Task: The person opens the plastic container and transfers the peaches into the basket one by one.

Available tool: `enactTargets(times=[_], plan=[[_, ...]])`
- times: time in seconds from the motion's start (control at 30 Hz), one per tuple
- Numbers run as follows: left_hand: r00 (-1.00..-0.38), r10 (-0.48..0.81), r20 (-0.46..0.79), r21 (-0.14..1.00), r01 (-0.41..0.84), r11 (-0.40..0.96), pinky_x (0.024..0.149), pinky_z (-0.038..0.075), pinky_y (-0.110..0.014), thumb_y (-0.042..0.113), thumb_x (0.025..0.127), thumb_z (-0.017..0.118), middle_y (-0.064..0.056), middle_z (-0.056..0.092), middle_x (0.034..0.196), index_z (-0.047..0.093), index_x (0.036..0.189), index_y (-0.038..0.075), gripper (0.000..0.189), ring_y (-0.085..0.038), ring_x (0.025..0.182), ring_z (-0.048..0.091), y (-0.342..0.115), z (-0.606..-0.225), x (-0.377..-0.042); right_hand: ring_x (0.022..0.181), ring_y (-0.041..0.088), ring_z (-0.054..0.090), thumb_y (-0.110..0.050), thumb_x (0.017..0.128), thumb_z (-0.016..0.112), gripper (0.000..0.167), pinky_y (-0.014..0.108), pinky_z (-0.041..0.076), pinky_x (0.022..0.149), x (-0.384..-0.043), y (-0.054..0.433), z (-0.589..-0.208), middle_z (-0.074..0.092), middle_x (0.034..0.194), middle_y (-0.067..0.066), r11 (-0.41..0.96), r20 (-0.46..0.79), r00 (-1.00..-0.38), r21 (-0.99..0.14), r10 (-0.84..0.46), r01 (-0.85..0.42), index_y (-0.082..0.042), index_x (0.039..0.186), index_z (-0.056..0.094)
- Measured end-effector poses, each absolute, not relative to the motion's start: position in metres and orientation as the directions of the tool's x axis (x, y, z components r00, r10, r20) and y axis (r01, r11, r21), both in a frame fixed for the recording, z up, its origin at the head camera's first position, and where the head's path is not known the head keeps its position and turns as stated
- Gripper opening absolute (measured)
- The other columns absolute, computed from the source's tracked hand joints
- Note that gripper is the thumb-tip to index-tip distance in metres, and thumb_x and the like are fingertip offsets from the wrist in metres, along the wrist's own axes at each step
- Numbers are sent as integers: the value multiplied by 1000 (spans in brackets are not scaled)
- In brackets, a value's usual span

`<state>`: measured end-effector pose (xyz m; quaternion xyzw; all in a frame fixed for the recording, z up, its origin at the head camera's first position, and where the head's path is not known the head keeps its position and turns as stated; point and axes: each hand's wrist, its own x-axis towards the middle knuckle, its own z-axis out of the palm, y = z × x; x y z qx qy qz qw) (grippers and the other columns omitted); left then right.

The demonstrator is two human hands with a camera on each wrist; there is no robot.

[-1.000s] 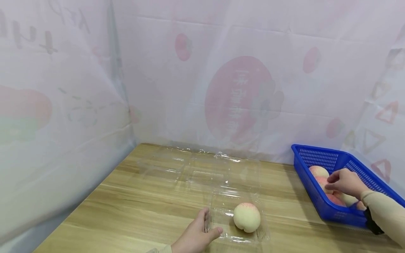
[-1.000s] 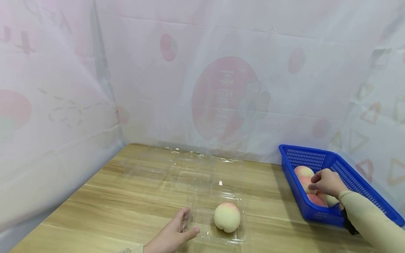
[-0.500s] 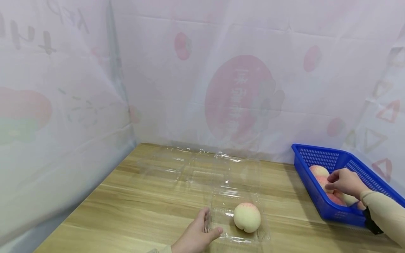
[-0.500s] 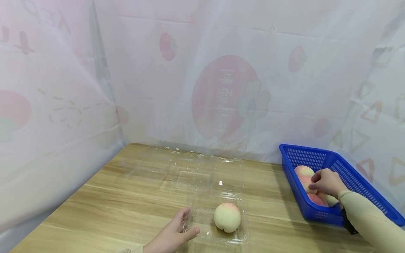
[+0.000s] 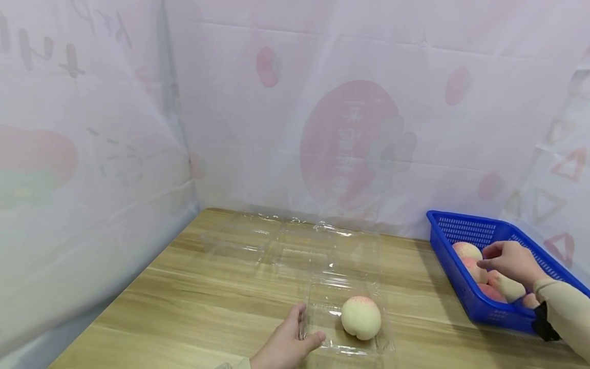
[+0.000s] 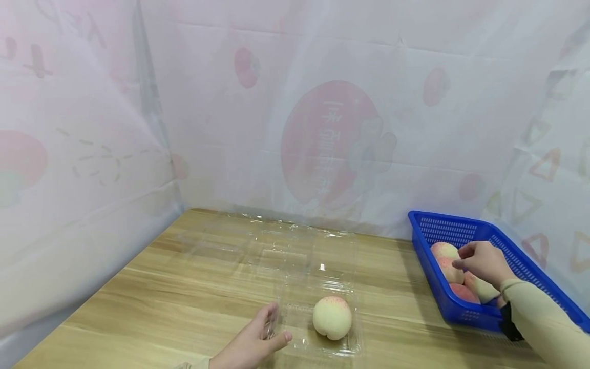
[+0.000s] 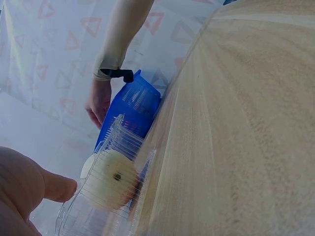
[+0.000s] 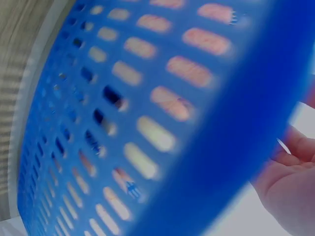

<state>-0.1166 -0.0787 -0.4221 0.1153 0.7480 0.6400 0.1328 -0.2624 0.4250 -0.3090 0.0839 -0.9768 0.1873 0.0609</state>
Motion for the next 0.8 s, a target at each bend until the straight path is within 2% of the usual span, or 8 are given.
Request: enactTargets(times=[0.2, 0.33, 0.43, 0.5, 0.67, 0.73, 0.8], plan=[[-938, 340, -64, 988, -13, 151, 105, 26, -66, 29, 94, 68, -41, 21, 148, 16, 148, -14, 86, -57, 134, 23, -78, -422, -119, 85, 37, 64, -27, 86, 77, 52, 52, 55, 71, -259, 414, -300, 68, 94, 20, 908, 188, -973, -372, -131, -194, 16, 110, 61], [-939, 336, -68, 987, -14, 161, 105, 26, -66, 28, 94, 68, -41, 22, 148, 17, 147, -14, 85, -57, 134, 24, -78, -422, -119, 88, 37, 64, -32, 89, 75, 54, 44, 56, 70, -255, 405, -294, 68, 98, 20, 897, 212, -970, -395, -122, -200, 14, 114, 60], [-941, 333, -65, 987, -10, 163, 105, 26, -66, 28, 94, 68, -41, 22, 148, 18, 147, -14, 84, -57, 134, 25, -78, -422, -119, 90, 36, 64, -35, 90, 73, 55, 32, 55, 67, -253, 397, -290, 67, 102, 21, 884, 239, -965, -420, -110, -205, 11, 117, 60], [-942, 331, -61, 987, -8, 161, 105, 26, -66, 28, 94, 68, -41, 22, 148, 18, 147, -14, 84, -56, 134, 25, -78, -422, -119, 89, 29, 64, -37, 91, 72, 54, 25, 53, 66, -251, 392, -287, 67, 104, 22, 874, 262, -960, -437, -103, -213, 9, 117, 61], [-942, 330, -58, 987, -4, 163, 106, 26, -65, 28, 94, 69, -41, 22, 148, 19, 147, -14, 84, -56, 134, 25, -78, -423, -118, 82, -5, 57, -36, 91, 71, 52, 14, 47, 64, -243, 380, -281, 65, 111, 24, 840, 302, -949, -489, -91, -236, 6, 121, 61], [-942, 331, -58, 986, -2, 164, 105, 26, -65, 28, 94, 68, -40, 23, 148, 19, 147, -14, 84, -56, 134, 26, -78, -423, -118, 81, -11, 54, -37, 91, 71, 53, 14, 48, 65, -238, 373, -279, 64, 114, 24, 823, 302, -950, -516, -83, -236, 4, 122, 60], [-941, 334, -53, 986, 4, 166, 105, 27, -65, 28, 94, 68, -41, 23, 148, 19, 147, -14, 84, -56, 134, 26, -79, -423, -119, 83, -10, 54, -39, 92, 70, 53, 17, 49, 66, -233, 366, -279, 63, 116, 23, 810, 300, -950, -535, -82, -239, 2, 124, 59]])
